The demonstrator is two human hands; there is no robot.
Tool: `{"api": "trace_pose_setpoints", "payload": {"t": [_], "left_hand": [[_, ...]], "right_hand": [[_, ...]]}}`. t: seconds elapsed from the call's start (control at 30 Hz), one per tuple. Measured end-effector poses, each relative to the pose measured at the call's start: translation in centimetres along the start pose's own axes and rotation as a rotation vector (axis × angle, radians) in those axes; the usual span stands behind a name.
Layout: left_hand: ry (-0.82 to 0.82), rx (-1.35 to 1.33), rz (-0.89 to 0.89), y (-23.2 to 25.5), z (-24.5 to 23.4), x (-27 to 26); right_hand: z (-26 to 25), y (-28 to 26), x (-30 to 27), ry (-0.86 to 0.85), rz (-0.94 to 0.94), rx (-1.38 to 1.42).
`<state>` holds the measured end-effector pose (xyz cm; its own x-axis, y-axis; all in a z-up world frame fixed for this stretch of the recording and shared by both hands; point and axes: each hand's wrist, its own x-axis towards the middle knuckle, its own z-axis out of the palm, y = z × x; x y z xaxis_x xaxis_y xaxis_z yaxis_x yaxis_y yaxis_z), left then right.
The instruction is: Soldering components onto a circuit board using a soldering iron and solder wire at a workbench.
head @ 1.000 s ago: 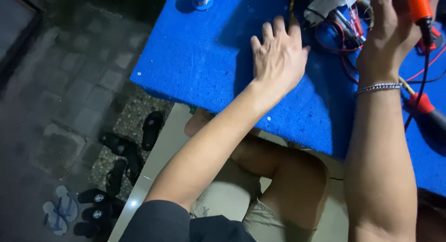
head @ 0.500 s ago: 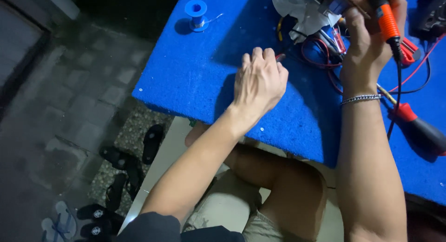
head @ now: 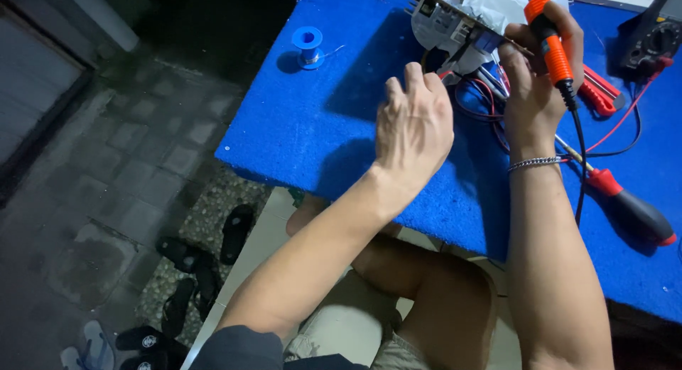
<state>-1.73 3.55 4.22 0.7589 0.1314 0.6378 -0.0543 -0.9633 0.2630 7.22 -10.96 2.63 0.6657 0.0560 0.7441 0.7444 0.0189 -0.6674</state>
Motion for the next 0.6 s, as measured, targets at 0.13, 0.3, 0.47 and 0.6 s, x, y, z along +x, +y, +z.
{"api": "trace_pose_setpoints", "payload": {"t": [0.13,0.3,0.47,0.6], "left_hand": [[0.090,0.169,-0.011,1.3,-0.5,-0.2],[0.044,0.266,-0.065,2.2,-0.7,0.1],[0.070,0.362,-0.091,2.5,-0.1,0.5],[0.098,0.418,-0.100,2.4,0.4,0.9]], "right_hand": [[0.2,0.2,-0.1,0.010,0.013,-0.024],[0.5,-0.2,-0.2,-0.021,-0.027,-0.044],[1.1,-0.4,-0.2,-0.024,-0.049,-0.024],[1.2,-0.1,-0.5,-0.023,-0.013,-0.022]]}}
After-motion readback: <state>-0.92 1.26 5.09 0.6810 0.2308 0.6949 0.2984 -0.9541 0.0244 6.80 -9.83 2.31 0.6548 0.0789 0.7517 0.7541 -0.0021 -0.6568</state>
